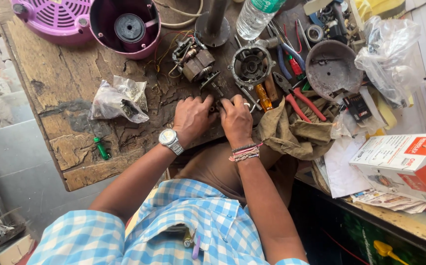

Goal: The person assembles small electrical components on a cluttered workbench. They repeatedly open plastic bags, remove small metal parts, and place them into a motor housing while handling various tools and parts.

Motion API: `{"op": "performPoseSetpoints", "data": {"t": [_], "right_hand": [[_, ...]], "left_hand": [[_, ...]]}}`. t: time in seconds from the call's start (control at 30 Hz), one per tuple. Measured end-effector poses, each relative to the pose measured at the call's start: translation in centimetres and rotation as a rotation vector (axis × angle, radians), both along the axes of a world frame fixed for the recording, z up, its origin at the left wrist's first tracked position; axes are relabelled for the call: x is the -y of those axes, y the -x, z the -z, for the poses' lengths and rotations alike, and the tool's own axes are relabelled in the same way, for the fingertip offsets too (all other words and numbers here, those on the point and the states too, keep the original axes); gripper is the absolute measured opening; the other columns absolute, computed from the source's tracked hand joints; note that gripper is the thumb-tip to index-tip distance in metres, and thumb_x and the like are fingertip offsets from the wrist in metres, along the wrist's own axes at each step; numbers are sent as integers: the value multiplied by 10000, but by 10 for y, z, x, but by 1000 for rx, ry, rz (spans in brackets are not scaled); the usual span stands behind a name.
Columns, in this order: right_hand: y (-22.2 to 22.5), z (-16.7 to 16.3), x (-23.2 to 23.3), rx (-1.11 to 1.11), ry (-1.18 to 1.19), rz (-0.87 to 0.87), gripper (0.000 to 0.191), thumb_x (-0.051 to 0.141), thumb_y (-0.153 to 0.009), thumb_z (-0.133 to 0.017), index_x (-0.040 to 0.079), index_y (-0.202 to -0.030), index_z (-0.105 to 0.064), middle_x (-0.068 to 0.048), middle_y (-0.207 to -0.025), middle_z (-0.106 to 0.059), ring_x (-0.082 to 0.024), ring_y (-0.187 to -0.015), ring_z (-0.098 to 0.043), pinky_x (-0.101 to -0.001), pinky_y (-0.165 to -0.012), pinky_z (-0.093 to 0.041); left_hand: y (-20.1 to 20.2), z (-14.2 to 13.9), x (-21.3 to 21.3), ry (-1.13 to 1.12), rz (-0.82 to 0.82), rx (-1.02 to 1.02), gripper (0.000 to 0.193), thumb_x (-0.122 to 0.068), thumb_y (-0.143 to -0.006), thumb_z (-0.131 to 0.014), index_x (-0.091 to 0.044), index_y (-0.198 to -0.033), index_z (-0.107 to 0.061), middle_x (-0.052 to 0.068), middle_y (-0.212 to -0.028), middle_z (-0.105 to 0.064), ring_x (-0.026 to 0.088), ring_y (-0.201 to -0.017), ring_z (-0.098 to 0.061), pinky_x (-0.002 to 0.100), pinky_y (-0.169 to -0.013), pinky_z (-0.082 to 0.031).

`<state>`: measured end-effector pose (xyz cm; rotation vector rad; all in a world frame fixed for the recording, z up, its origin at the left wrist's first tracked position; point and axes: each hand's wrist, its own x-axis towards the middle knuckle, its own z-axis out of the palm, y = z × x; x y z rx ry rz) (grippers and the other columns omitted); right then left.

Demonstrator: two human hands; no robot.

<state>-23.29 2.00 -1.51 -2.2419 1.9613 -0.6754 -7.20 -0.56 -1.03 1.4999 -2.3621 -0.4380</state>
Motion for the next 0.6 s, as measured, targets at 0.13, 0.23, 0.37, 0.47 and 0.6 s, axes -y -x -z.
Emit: {"op": "performPoseSetpoints", "data": {"t": [0.13,0.23,0.37,0.47,0.6], "right_hand": [[0,0,-5,20,-9,-68,271,40,-840,-754,92,-1105,-739,-95,-985,-578,-316,-949,-614,-424,-832,-543],[-3,-4,-6,45,-44,-126,289,72,-829,-781,97,-1114,-740,-115,-997,-575,-330,-949,-617,-428,-816,-545],[-8,-9,-5,84,-75,-150,272,138,-820,-823,119,-1078,-738,-134,-1019,-579,-340,-944,-620,-429,-799,-547],[-12,-10,-3,82,-58,-203,268,155,-817,-825,115,-1066,-734,-142,-1021,-579,-334,-953,-625,-423,-812,-554],[-16,-9,-3,110,-109,-241,248,131,-851,-808,100,-1087,-736,-97,-978,-602,-301,-929,-648,-410,-818,-565]], "left_hand": [[-10,0,-5,-43,67,-34,407,-302,-849,-777,-100,-1175,-639,135,-882,-708,332,-859,-683,464,-726,-547],[-27,-7,-11,-160,54,-11,424,-322,-853,-782,-100,-1176,-621,151,-879,-696,352,-863,-678,479,-709,-554],[-50,-20,-18,-187,41,-9,491,-285,-809,-794,-128,-1234,-605,175,-907,-669,365,-854,-674,485,-688,-554],[-65,-25,-22,-228,15,-10,443,-253,-828,-787,-137,-1220,-617,160,-936,-656,362,-878,-671,482,-719,-548],[-66,-22,-22,-194,17,-45,363,-247,-815,-797,-121,-1118,-640,146,-925,-657,354,-902,-672,480,-736,-546]]}}
